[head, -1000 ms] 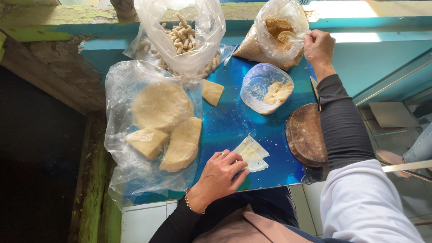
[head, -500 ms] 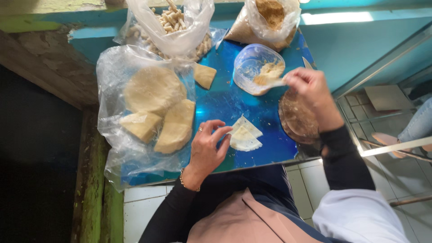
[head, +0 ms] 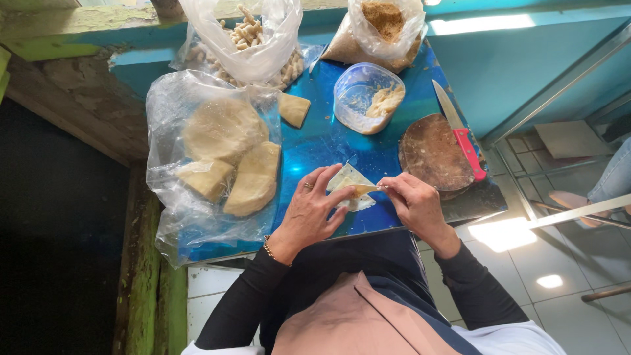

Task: The person folds filled pastry wrappers at a table. They pinch filling from a plastic container, place it onto a square wrapper, fold the wrapper over the filling, press the edges closed, and set the finished piece aside, repeating the cycle.

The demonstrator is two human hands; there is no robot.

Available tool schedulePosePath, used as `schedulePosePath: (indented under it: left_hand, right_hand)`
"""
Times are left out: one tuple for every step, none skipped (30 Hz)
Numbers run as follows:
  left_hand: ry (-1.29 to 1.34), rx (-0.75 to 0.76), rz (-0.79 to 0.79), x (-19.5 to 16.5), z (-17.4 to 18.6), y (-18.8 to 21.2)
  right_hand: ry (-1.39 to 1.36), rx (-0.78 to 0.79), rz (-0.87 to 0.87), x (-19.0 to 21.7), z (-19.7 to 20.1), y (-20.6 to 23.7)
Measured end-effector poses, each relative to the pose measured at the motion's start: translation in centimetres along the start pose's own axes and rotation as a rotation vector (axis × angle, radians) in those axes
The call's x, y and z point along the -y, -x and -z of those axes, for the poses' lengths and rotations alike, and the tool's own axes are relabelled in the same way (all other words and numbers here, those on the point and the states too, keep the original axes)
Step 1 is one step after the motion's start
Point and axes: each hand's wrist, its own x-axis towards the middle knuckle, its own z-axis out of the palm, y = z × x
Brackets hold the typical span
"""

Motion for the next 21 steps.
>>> schedulePosePath:
  left_hand:
    - [-0.011,0.012,0.001,0.03,-0.09,0.03]
    - [-0.022,0.024,0.003,0.05,-0.18,0.03]
    - [-0.032,0.037,0.005,0.03,-0.20,0.06]
    - [-0.028,0.045,0.006,0.01,-0.22,0.09]
    - [-0.024,0.052,0.005,0.01,-0.17,0.10]
    - [-0.022,0.058,0.004,-0.01,-0.12,0.10]
    - [-0.019,0.058,0.003,-0.04,-0.06,0.10]
    - [-0.017,0.058,0.003,-0.09,0.01,0.09]
    - [-0.015,0.057,0.003,-0.12,0.09,0.10]
    - [-0.014,0.055,0.006,-0.15,0.16,0.12]
    - [-0.012,0.053,0.007,-0.18,0.22,0.13]
    - [-0.011,0.050,0.009,-0.20,0.24,0.13]
    - [-0.007,0.049,0.010,-0.17,0.30,0.16]
    - [-0.004,0.048,0.011,-0.14,0.34,0.21]
    - [-0.001,0.047,0.012,-0.09,0.36,0.25]
    - [0.010,0.036,0.011,-0.06,0.34,0.28]
    - [0.021,0.025,0.011,-0.01,0.36,0.35]
    - [0.033,0.014,0.010,0.04,0.36,0.42]
    - [0.028,0.015,0.033,0.09,0.37,0.49]
    - [0.024,0.017,0.056,0.14,0.38,0.55]
    - [0.019,0.019,0.079,0.19,0.40,0.62]
  right_hand:
    - [0.012,-0.009,0.025,0.12,0.02,0.06]
    - [0.024,-0.016,0.050,0.21,0.08,0.09]
    - [0.037,-0.015,0.058,0.30,0.15,0.10]
    - [0.050,-0.016,0.065,0.34,0.24,0.11]
    - [0.065,-0.017,0.073,0.39,0.32,0.08]
    - [0.076,-0.019,0.083,0.39,0.43,0.04]
    - [0.086,-0.020,0.093,0.38,0.54,-0.02]
    - [0.096,-0.022,0.103,0.35,0.64,-0.09]
    - [0.099,-0.019,0.105,0.33,0.72,-0.15]
    - [0.103,-0.018,0.106,0.28,0.83,-0.20]
    - [0.106,-0.017,0.108,0.24,0.90,-0.22]
    - [0.107,-0.021,0.115,0.18,0.95,-0.23]
    - [0.107,-0.025,0.122,0.15,0.97,-0.20]
    - [0.107,-0.029,0.129,0.09,0.95,-0.15]
    - [0.103,-0.033,0.123,0.04,0.88,-0.08]
    - [0.099,-0.036,0.119,-0.03,0.77,0.01]
    - [0.094,-0.039,0.113,-0.08,0.63,0.10]
    - [0.079,-0.041,0.086,-0.18,0.51,0.17]
    - [0.065,-0.044,0.059,-0.30,0.37,0.19]
    - [0.049,-0.046,0.033,-0.44,0.24,0.19]
    - [-0.013,-0.048,-0.045,-0.58,0.11,0.16]
